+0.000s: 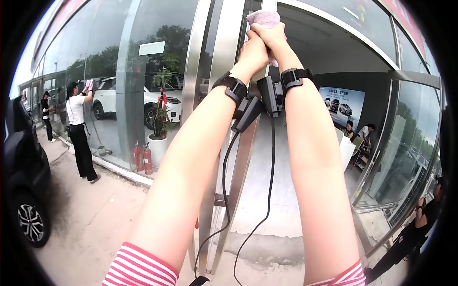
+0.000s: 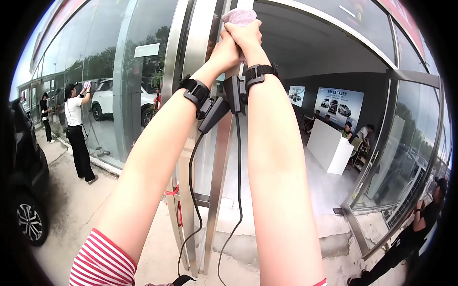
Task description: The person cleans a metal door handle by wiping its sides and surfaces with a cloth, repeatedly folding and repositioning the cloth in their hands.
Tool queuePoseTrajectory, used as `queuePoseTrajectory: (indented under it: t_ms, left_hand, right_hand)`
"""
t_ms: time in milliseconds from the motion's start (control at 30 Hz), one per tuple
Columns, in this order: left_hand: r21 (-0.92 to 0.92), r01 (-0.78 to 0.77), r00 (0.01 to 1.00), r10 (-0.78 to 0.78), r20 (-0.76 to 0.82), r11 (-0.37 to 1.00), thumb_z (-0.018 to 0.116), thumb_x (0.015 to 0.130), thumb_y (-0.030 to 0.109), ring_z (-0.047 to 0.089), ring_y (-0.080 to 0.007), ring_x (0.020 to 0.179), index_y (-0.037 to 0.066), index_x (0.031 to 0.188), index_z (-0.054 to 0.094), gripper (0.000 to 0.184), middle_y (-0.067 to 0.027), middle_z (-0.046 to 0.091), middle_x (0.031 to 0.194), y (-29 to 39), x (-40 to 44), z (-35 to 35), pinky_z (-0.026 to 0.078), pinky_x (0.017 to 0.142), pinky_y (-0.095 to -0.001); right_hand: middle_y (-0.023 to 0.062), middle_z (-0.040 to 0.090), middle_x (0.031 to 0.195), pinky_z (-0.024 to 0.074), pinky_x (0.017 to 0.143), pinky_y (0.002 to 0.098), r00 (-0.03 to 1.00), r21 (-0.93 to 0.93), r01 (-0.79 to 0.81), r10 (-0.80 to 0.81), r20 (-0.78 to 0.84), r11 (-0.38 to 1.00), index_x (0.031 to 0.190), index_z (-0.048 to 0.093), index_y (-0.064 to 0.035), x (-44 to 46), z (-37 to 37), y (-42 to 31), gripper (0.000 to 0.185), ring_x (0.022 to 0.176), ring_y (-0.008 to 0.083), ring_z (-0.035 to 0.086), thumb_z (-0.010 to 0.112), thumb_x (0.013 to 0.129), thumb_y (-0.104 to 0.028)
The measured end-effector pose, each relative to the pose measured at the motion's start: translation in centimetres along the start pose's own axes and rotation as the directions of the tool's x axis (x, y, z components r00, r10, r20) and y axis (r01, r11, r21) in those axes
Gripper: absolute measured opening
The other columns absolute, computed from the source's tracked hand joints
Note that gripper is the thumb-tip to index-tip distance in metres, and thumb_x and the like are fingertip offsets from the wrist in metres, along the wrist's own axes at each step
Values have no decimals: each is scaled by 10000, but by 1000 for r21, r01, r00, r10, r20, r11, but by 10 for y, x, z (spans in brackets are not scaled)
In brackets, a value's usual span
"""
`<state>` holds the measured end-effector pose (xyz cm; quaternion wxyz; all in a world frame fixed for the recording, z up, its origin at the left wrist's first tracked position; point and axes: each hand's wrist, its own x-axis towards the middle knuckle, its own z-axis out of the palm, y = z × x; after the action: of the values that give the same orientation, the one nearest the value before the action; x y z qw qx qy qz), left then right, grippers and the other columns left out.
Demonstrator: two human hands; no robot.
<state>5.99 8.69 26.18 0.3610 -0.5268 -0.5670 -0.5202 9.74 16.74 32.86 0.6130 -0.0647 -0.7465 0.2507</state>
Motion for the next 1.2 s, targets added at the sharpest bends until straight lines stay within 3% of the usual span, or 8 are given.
queuePoseTrajectory:
  t_ms: [300,433,500,733,967,1000,1033,1200]
  left_hand:
    - [-70,77,997,-76,24,995,518,903,257,544,-462,1095,-147,1189,255,560,-368,548,1130,-22,-82,20,455,883,-469]
    - [-62,236,969,-229,93,970,530,882,171,563,-464,1033,-103,1188,286,478,-350,544,1114,-14,-137,20,460,849,-499]
    - [-201,170,985,-168,26,965,517,891,167,565,-456,1037,-96,1220,265,491,-340,544,1128,-33,-178,35,463,847,-492]
    - [-28,320,922,-304,240,947,572,837,113,566,-468,1007,-103,1182,266,509,-342,533,1096,-42,-271,41,469,822,-497]
    - [24,310,921,-307,239,950,593,793,66,555,-481,986,-95,1169,276,517,-321,530,1062,-63,-345,59,471,809,-507]
    - [90,356,877,-366,312,930,593,782,51,545,-475,1007,-97,1199,256,556,-319,512,1092,-65,-355,59,469,827,-493]
    - [83,354,885,-362,294,932,598,795,91,556,-467,999,-91,1177,296,520,-309,540,1072,-67,-370,60,469,820,-493]
    - [65,278,929,-285,236,958,587,842,198,545,-428,1049,-56,1226,387,502,-273,542,1148,-75,-406,72,448,872,-483]
  right_hand:
    - [297,596,1085,490,898,422,996,-59,-86,84,-33,995,1190,321,44,-103,2,19,804,1013,396,613,740,633,-357]
    - [294,600,1044,482,880,436,986,9,-167,167,2,986,1193,310,34,-156,2,32,774,979,414,611,722,632,-304]
    - [297,582,1106,460,906,424,983,19,-185,184,19,983,1240,316,10,-195,7,51,817,1045,392,593,726,628,-344]
    - [267,569,1096,466,868,458,963,18,-266,266,40,964,1242,303,-1,-285,16,88,782,1000,416,588,702,619,-253]
    - [272,562,1102,479,842,449,931,60,-351,342,126,934,1262,300,1,-349,24,124,838,984,414,594,729,592,-263]
    - [262,573,1108,471,861,430,927,88,-364,352,130,927,1263,344,-9,-361,19,118,739,1021,396,585,706,664,-245]
    - [252,584,1113,462,880,410,930,112,-359,344,133,927,1264,388,-18,-370,14,114,640,1058,378,576,683,736,-227]
    - [226,620,1063,479,860,404,960,25,-279,278,26,960,1276,324,-1,-410,39,166,809,994,347,623,733,641,-292]
